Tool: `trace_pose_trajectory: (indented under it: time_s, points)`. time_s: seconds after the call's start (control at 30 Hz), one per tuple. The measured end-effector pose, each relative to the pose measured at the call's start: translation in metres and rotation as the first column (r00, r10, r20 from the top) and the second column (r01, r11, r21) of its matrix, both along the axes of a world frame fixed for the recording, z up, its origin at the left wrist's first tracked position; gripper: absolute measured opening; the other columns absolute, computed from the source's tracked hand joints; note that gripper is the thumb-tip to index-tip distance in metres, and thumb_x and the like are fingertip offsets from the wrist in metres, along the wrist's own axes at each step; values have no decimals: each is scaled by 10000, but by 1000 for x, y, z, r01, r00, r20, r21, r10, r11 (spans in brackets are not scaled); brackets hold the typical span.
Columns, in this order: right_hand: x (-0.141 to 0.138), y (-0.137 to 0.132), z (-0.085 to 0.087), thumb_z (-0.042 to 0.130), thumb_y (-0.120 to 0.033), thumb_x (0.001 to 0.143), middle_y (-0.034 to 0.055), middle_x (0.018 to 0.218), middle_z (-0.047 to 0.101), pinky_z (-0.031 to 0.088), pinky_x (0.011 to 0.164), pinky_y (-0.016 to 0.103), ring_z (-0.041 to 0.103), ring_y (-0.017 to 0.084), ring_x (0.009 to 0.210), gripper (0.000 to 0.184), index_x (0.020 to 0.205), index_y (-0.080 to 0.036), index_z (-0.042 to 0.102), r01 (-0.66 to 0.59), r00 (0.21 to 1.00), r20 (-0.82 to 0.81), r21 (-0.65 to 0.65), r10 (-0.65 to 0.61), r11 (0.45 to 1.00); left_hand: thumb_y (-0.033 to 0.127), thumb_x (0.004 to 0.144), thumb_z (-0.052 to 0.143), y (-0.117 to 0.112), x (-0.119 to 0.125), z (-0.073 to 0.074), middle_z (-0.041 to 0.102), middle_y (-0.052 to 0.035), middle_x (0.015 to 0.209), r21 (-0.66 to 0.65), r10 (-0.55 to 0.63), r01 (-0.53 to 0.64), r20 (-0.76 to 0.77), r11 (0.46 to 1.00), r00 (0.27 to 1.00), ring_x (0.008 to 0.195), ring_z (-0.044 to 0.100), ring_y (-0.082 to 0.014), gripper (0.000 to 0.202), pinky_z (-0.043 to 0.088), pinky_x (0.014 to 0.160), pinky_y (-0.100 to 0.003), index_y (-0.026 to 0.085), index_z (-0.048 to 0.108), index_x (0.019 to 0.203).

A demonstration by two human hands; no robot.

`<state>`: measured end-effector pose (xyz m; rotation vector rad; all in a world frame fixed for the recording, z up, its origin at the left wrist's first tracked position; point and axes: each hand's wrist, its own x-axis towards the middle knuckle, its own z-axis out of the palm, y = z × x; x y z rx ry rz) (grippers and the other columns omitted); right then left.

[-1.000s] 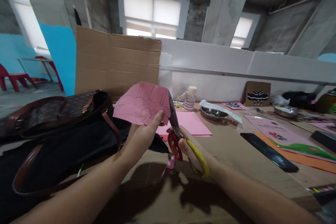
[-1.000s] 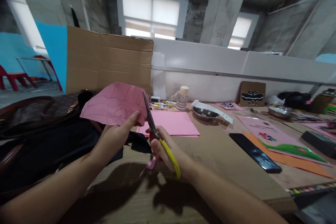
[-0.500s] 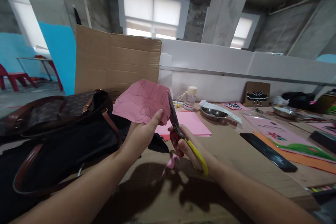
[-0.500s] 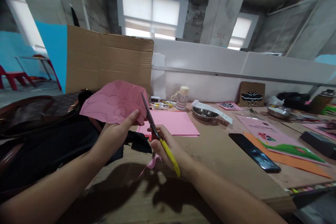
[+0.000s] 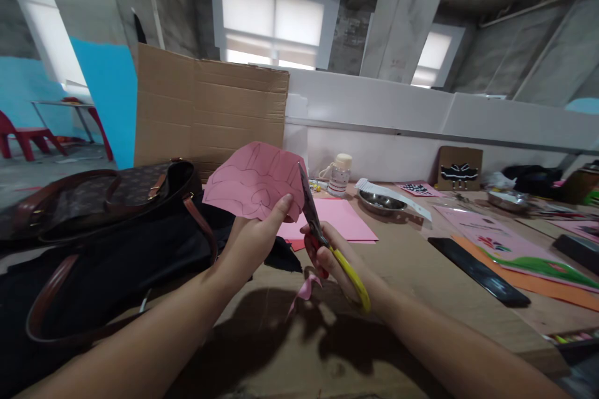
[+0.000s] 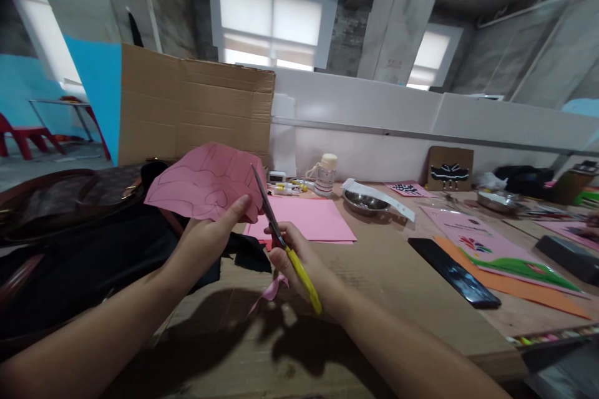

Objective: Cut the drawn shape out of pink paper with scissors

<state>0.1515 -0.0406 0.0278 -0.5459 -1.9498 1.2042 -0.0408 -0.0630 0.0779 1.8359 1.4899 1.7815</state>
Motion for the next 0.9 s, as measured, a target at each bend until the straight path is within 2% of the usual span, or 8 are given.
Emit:
trace_pose_trajectory:
  time_s: [0.17,0.37,0.53,0.77,0.9]
  points:
    - [0,0,3,459,-675,945,31,937,463,472,634,285,417,124,679,564,1260,-208,467,25,999,31,37,-26,999,503,936,541,-1,1,2,712,-106,1187,6,-12,12,-20,1000,1000,1268,555,-274,363,300,1189,-452,213,667,1117]
    - [-2,-5,8,468,-683,938,24,933,459,447,594,264,395,103,638,562,1246,-213,473,41,999,32,2,-41,999,518,931,528,-1,0,3,703,-102,1183,-18,5,-5,-29,1000,1000,1238,570,-272,365,300,1182,-437,208,681,1049]
    - [-2,-7,10,475,-707,918,30,925,479,433,556,249,395,106,628,599,1237,-201,495,69,997,31,9,-69,998,523,925,537,-1,0,3,724,-95,1066,-22,19,-19,-28,1000,999,1157,614,-277,346,330,1160,-436,207,674,963]
    - [-2,-4,9,510,-721,892,20,884,481,386,500,230,393,97,600,615,1219,-199,512,71,997,10,-6,-70,997,509,930,536,-1,-1,5,732,-77,1064,1,-8,8,-28,1000,1000,1128,617,-265,311,339,1154,-426,229,670,947]
    - [-4,-5,10,521,-725,883,18,896,478,397,506,233,388,92,601,617,1205,-199,514,66,998,-10,-18,-66,998,511,913,563,0,-2,5,736,-68,1078,-10,-10,10,-1,1000,1000,1147,615,-269,298,345,1155,-426,240,671,976]
